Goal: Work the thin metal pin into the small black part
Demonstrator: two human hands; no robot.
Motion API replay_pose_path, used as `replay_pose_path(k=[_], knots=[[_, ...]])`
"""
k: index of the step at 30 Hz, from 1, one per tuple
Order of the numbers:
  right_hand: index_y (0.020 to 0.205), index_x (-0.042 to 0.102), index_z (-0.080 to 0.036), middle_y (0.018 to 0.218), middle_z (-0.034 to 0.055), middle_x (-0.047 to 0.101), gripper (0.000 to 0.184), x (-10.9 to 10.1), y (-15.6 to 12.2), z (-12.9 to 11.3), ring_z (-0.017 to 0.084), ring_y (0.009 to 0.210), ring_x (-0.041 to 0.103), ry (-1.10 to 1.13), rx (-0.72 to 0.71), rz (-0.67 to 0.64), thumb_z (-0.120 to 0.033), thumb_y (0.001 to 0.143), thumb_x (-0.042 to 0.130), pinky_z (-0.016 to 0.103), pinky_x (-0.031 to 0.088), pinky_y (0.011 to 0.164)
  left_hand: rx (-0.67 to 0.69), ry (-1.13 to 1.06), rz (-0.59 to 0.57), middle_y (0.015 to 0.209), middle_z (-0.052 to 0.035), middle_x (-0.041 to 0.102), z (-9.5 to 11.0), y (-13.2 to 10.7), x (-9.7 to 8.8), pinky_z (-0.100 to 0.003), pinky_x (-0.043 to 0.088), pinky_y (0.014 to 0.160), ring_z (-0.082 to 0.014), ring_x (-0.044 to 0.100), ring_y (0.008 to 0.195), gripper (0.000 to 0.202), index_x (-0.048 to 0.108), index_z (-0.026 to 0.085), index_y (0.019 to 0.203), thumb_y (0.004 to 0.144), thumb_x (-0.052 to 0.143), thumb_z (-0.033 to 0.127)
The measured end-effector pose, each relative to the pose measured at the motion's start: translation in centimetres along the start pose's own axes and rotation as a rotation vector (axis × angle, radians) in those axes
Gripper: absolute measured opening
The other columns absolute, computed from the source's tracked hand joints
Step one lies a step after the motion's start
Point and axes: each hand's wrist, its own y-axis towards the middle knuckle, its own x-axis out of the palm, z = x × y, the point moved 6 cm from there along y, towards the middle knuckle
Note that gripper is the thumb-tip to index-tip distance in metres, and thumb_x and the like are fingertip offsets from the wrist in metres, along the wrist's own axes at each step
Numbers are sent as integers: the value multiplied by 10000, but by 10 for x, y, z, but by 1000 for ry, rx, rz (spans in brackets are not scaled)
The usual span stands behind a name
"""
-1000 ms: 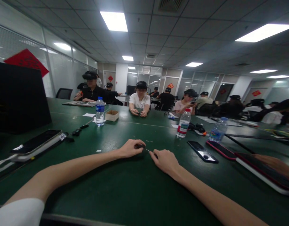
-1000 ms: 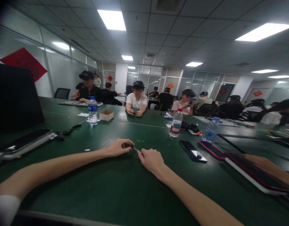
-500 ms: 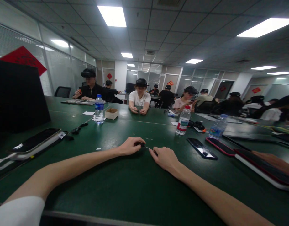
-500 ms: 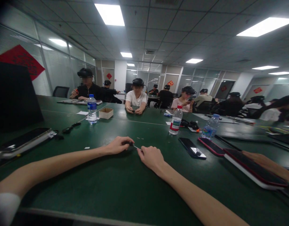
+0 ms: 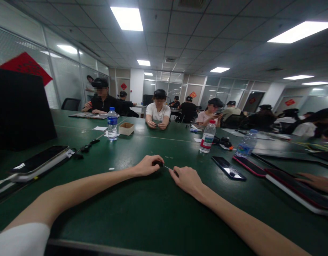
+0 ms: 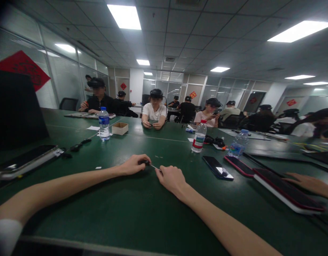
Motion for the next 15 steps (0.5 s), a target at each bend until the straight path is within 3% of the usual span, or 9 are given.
replay_pose_path(k=[15], knots=[[894,638,-189,791,54,673,517,-2,0,-3,141,653,626,57,-37,24,-512,988,245,222,425,585,-29,-9,-16,967,-26,679,-3,0,2,-243,465,716,-139,591,766,337,625,169,1052,740,498,144]])
